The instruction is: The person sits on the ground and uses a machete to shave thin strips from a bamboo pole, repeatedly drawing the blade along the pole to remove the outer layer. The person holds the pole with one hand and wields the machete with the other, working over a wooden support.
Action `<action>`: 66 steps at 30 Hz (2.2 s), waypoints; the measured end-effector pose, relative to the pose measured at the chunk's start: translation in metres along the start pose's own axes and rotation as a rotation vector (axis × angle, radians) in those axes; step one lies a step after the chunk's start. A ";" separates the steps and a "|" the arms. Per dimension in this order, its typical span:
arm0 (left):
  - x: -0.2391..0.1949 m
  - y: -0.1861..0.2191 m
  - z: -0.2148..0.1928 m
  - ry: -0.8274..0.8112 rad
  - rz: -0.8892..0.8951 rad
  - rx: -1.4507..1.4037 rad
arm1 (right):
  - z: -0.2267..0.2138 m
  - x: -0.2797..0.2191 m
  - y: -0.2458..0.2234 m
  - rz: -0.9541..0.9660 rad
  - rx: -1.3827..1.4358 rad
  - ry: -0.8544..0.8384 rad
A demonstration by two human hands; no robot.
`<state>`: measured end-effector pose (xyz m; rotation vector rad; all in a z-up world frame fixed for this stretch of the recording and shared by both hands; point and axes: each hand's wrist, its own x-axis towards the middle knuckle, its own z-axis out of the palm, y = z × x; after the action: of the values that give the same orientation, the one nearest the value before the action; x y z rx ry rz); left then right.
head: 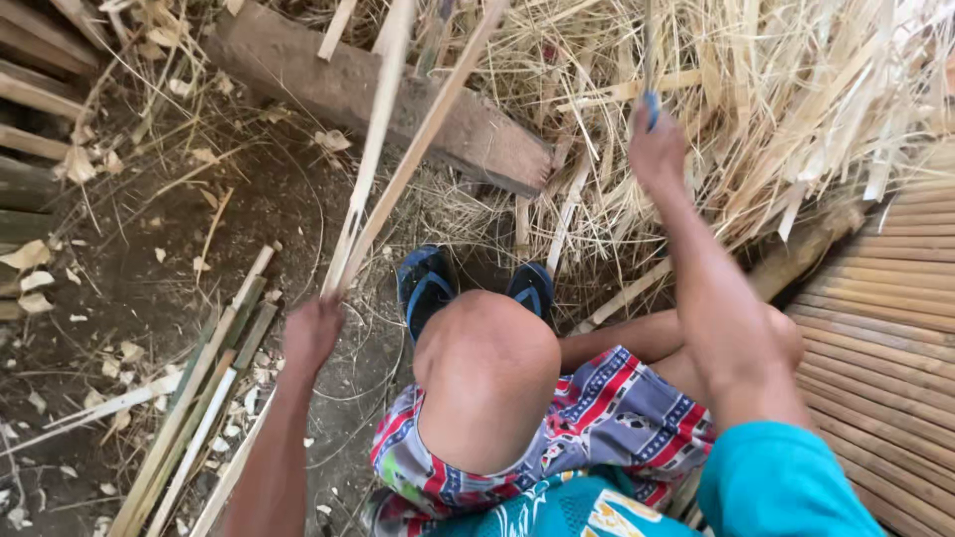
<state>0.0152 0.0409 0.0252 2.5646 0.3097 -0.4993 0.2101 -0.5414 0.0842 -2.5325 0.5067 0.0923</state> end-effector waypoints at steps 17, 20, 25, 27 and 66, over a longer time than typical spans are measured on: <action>0.104 0.152 0.097 -0.189 0.306 -0.088 | 0.036 -0.168 -0.046 0.128 0.810 -0.094; 0.090 0.117 0.131 -0.187 0.309 -0.152 | 0.021 -0.173 -0.059 -0.090 0.792 -0.050; 0.080 0.114 0.148 -0.077 0.331 -0.209 | 0.018 -0.181 -0.061 -0.441 0.753 0.003; 0.082 0.114 0.143 -0.131 0.329 -0.218 | 0.039 -0.179 -0.050 -0.443 0.701 -0.032; 0.144 0.138 0.110 -0.314 0.266 -0.429 | 0.047 -0.166 -0.052 -0.172 0.976 -0.094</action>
<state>0.1559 -0.1150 -0.0617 2.0352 -0.0364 -0.6442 0.0775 -0.4200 0.0984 -1.5922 0.2043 -0.0859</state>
